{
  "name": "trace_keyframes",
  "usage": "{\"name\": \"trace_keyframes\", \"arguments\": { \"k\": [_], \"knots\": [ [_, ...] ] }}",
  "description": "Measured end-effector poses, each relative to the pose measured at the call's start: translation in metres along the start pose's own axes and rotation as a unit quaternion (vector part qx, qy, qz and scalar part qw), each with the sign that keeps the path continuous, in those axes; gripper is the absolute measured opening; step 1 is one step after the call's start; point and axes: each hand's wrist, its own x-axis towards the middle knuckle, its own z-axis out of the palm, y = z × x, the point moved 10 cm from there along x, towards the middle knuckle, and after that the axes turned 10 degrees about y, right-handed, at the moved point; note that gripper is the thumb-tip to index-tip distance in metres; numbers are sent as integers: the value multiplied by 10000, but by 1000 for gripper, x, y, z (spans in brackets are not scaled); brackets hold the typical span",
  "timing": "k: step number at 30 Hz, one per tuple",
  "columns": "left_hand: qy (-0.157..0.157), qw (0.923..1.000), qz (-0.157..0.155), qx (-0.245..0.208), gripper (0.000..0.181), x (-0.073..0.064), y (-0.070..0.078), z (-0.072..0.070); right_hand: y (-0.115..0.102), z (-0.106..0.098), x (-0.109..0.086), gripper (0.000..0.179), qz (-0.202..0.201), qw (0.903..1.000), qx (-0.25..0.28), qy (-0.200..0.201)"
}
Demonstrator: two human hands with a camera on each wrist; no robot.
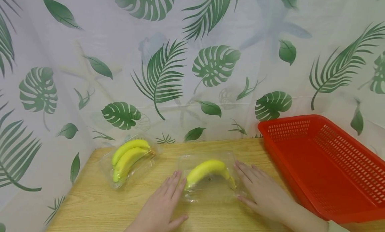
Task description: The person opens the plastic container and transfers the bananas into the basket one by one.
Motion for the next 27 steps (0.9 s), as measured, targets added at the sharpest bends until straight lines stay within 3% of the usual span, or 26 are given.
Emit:
{"name": "trace_keyframes", "arguments": {
  "k": [8, 19, 27],
  "knots": [
    [72, 9999, 91, 123, 95, 0, 0, -1, -2, -4, -1, 82, -80, 9997, -36, 213],
    [54, 9986, 303, 427, 84, 4, 3, -10, 1, 1, -3, 83, 78, 9999, 5, -136],
    [81, 9981, 458, 416, 74, 13, 5, -13, 3, -3, -2, 85, 85, 10000, -13, -39]
  ]
}}
